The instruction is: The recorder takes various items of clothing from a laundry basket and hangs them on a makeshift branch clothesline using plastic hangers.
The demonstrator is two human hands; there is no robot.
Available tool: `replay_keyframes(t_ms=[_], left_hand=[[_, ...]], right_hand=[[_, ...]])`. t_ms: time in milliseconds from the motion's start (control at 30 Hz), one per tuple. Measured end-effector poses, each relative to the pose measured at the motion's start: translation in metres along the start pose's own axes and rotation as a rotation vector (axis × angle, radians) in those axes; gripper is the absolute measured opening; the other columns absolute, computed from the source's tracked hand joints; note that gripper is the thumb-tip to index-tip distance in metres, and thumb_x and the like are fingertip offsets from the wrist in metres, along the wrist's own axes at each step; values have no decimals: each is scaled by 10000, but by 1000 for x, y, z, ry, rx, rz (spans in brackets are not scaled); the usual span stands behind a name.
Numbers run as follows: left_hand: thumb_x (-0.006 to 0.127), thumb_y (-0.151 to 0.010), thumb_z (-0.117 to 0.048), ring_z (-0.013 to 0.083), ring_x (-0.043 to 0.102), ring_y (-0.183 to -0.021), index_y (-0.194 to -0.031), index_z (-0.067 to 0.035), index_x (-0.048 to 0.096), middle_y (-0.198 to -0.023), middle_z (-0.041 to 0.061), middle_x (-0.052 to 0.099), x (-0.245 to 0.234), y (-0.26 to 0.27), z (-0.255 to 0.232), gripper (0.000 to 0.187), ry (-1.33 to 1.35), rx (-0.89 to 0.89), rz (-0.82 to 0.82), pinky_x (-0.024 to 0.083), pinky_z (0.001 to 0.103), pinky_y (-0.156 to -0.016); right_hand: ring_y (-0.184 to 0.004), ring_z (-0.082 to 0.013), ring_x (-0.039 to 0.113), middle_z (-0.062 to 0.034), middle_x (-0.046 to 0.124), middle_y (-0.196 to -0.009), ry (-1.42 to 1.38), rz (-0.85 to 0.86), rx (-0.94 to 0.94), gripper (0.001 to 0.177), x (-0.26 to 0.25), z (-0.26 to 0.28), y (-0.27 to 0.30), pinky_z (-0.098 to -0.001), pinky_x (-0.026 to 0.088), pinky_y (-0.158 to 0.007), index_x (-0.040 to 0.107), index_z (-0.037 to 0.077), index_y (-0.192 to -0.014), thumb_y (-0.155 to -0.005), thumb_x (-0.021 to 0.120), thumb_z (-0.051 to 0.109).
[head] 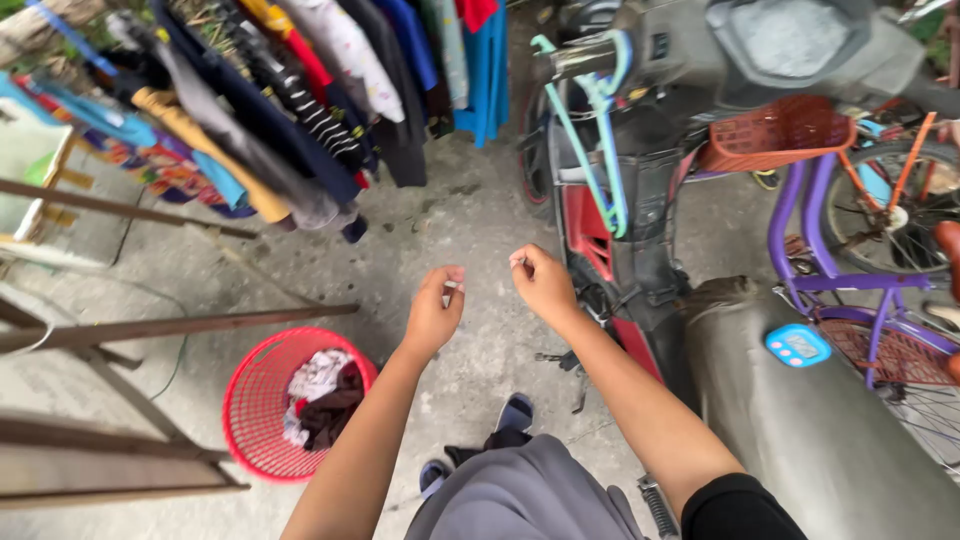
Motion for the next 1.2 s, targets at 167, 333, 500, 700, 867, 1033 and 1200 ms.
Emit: replay_keyframes(t_ms=[167,333,500,700,867,1033,1200], left_hand=[[656,-922,-31,209,690,-875,-1199,-56,629,-1139,105,656,-69,71,79,279,-6,-77,-85,533,313,-703],[649,-911,-16,224,680,-966,-1240,-18,594,-1115,140,673,-124,160,201,333,-62,-153,-245,549,327,-811],[655,-911,-42,209,665,-942,-1262,21,585,-1076,134,679,-155,261,321,363,122,-594,-516,549,337,-867],[734,-810,-77,302,644,-1086,-1304,64,518,-1200,220,624,-175,371,410,557,-76,-865,-939,546,402,-908],[889,-739,-107,483,457,-1217,-1373,70,408,-1273,338,483,-183,402,460,815,-346,-1123,-1053,378,508,-1013],[842,-763,-75,334,581,-1171,-1417,62,339,-1272,217,598,-194,415,562,837,-90,-875,-1207,413,453,-1060],[611,-935,4,223,649,-1059,-1442,-36,481,-1240,107,654,-195,428,609,525,537,-842,-1311,571,349,-875]], right_hand=[[-622,-204,609,-68,640,-696,36,156,32,108,84,15,33,-358,481,-609,682,92,-985,-923,673,180],[-644,-215,629,-63,657,-715,71,301,77,121,176,7,71,-364,498,-626,694,109,-987,-911,672,201],[-677,-227,654,-59,672,-740,140,447,135,164,265,-22,106,-373,513,-647,700,130,-1030,-904,681,234],[-706,-221,656,-58,658,-770,140,626,194,227,377,-117,143,-371,526,-663,690,127,-1071,-872,709,234],[-624,-202,639,-83,662,-723,9,741,397,321,474,-233,173,-345,514,-597,625,73,-1145,-910,721,271],[-581,-174,666,-86,693,-782,-57,795,599,340,573,-336,194,-313,556,-548,591,61,-1208,-928,677,233],[-741,-154,690,-37,727,-944,-79,932,783,326,614,-295,220,-336,573,-648,608,146,-1244,-943,660,260]])
Point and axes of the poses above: each hand's wrist, its own y-axis away from the middle knuckle, its own x-axis out of the palm, z = x × y, the point moved 5 cm from there along -y, towards the middle knuckle
